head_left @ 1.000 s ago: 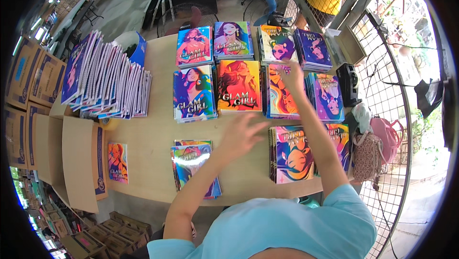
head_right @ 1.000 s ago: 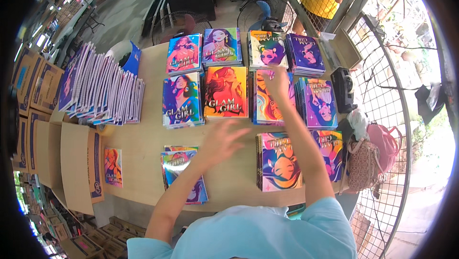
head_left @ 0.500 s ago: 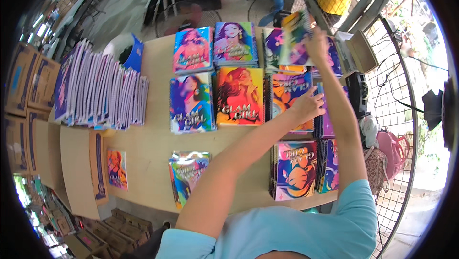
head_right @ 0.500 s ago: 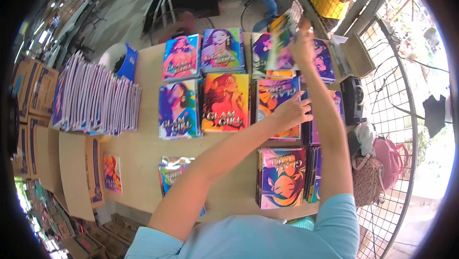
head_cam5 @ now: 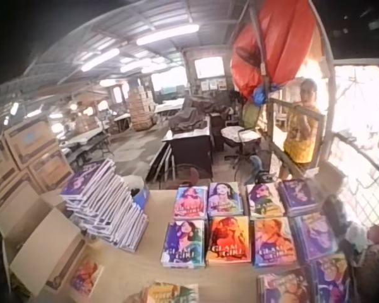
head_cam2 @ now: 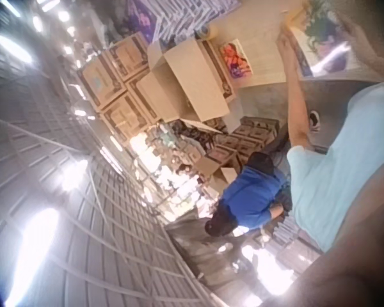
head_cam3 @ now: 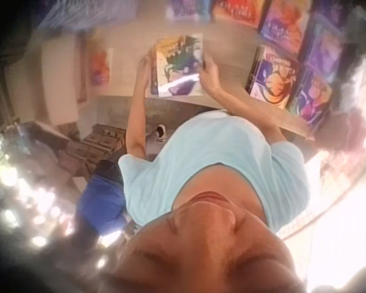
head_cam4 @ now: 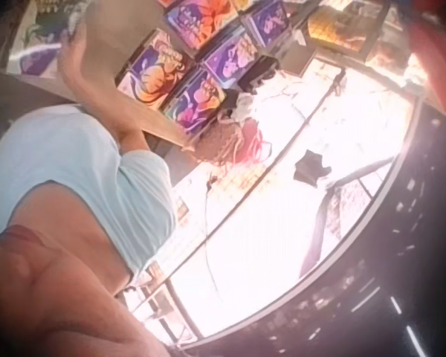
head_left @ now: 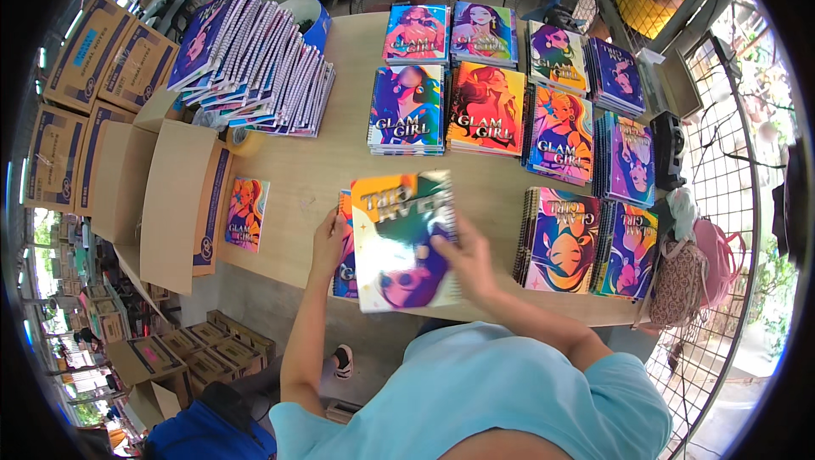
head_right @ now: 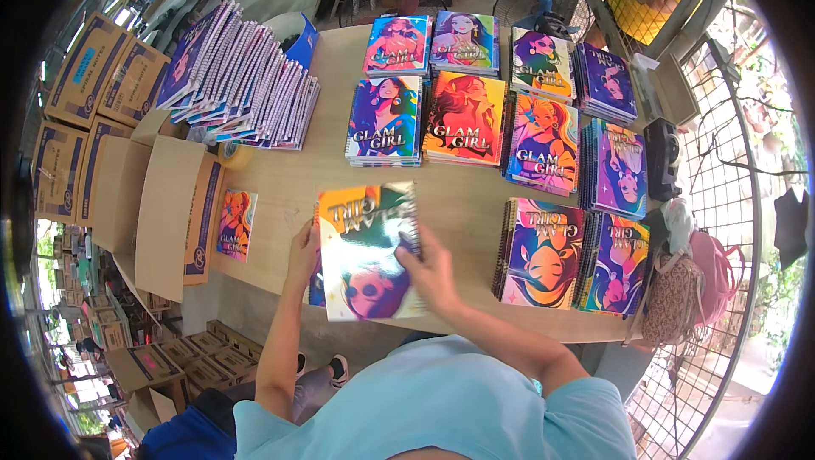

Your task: The person stacks colorful spiral-bound notebooks on a table, arranging them into neat piles. They handle the notebooks by hand, moving them from a cardboard box and organizing them into rows.

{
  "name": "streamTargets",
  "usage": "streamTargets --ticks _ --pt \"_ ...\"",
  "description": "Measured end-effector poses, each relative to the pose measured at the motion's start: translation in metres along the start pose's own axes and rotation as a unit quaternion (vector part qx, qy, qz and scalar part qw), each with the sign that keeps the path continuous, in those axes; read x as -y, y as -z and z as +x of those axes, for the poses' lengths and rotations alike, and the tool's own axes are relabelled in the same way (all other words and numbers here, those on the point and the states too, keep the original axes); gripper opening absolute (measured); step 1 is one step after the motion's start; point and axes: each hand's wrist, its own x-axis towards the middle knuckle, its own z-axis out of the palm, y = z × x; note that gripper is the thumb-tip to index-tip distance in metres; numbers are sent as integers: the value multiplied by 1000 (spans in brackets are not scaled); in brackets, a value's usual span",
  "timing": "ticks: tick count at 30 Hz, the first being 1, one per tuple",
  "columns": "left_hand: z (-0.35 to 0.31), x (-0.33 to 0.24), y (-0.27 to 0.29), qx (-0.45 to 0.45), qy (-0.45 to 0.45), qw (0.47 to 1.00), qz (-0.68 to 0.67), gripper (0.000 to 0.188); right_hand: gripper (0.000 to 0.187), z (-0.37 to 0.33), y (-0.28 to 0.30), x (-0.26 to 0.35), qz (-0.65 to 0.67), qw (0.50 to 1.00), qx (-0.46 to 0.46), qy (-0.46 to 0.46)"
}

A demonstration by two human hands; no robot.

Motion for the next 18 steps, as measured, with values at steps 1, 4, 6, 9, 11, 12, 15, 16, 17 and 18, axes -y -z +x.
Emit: streamTargets --ticks 1,4,6,9,11,12,15,16,17,18 --pt "-6 -1 -2 -4 44 998 -41 49 63 9 -10 -38 -152 988 -22 -5" --pt "-9 44 10 89 135 979 -120 70 72 20 -19 -125 -316 945 -58 68" --pt "-2 56 0 118 157 959 -206 70 75 20 -5 -114 -313 943 -61 100" --pt "6 -32 -64 -12 -78 995 66 66 78 28 59 -57 -233 959 -87 137" --pt "4 -123 -121 51 -229 957 170 63 57 50 129 16 -251 934 -167 192" --pt "9 -158 -155 119 -293 928 197 61 48 66 166 61 -281 908 -227 212" --pt "22 -227 -299 282 -427 836 200 51 29 137 339 139 -450 773 -354 275" --pt "29 -226 -351 360 -416 816 177 53 33 160 388 158 -468 760 -361 270" --pt "35 -228 -401 338 -487 770 237 53 42 182 433 174 -518 736 -378 216" --pt "43 -229 -450 314 -550 717 293 54 51 202 469 182 -565 709 -392 157"
